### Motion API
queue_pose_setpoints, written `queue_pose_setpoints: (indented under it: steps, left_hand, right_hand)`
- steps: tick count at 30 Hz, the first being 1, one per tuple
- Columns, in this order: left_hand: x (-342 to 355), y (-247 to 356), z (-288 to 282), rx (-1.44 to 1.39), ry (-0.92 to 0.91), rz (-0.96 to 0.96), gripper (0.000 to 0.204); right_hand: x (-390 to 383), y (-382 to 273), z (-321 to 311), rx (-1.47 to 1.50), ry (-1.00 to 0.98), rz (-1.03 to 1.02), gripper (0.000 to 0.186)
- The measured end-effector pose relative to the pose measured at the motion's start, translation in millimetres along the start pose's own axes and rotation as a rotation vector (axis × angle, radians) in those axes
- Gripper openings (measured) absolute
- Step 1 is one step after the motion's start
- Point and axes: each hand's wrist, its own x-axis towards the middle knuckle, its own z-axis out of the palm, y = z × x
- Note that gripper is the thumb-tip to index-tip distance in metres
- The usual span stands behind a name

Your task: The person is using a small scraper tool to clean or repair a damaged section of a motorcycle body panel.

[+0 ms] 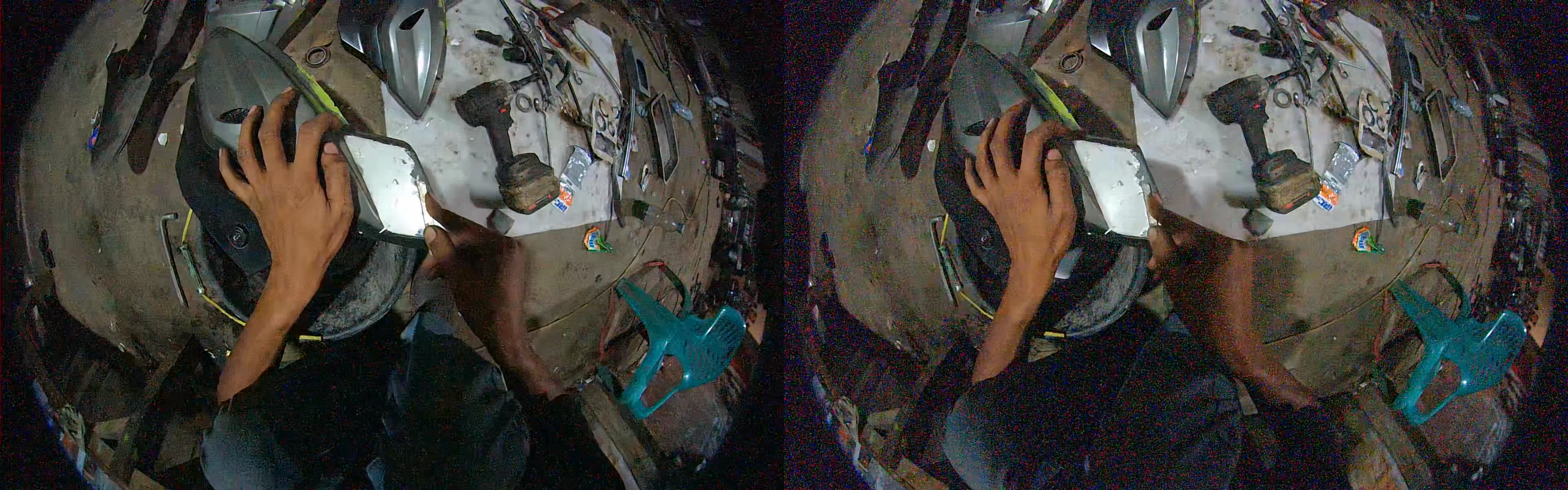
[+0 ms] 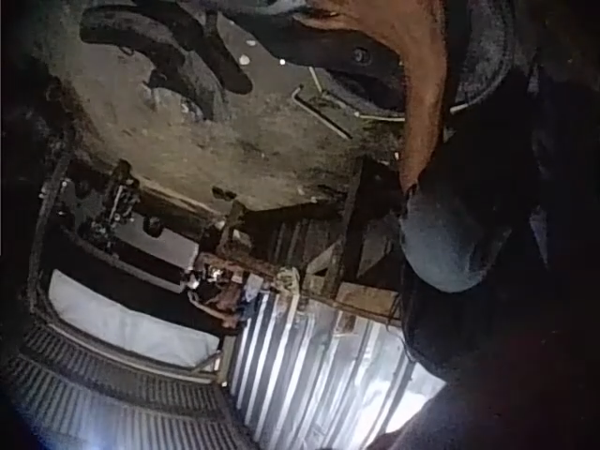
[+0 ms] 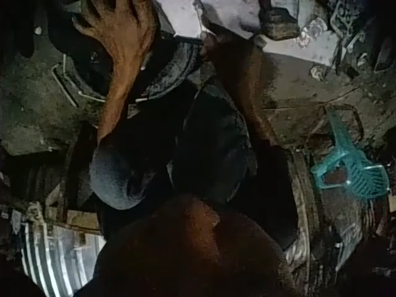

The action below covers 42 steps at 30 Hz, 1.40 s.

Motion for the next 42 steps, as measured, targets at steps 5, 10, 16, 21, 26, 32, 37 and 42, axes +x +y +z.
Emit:
queue_pose_setpoints:
  steps: [5, 10, 16, 21, 26, 32, 37, 42]
  left_hand:
    - [3, -1, 0, -0.046, 0.019, 0.01, 0.029]
    - [1, -2, 2, -0.062, 0.035, 0.031, 0.029]
    - [2, -2, 0, -0.052, 0.048, 0.034, 0.029]
    - [0, -3, 4, -0.03, 0.051, 0.034, 0.029]
    - [2, -6, 3, -0.035, 0.06, 0.064, 0.028]
    - [0, -5, 7, -0.032, 0.081, 0.064, 0.027]
    - [1, -6, 5, -0.025, 0.081, 0.067, 0.027]
    - [1, -5, 5, -0.049, 0.079, 0.064, 0.026]
  right_hand:
    - [-18, 1, -16, -0.038, -0.014, 0.109, 0.039]
    - [-26, 30, -30, 0.008, -0.053, 0.079, 0.04]
    - [-17, 42, -39, 0.076, -0.061, -0.017, 0.04]
    - [-7, 31, -44, 0.048, -0.05, -0.11, 0.043]
    - [8, 48, -38, -0.037, -0.084, -0.157, 0.037]
    - [23, 41, -38, 0.04, -0.071, -0.3, 0.028]
    - [26, 39, -36, 0.099, -0.104, -0.321, 0.029]
    - [27, 44, -43, -0.068, -0.09, -0.458, 0.033]
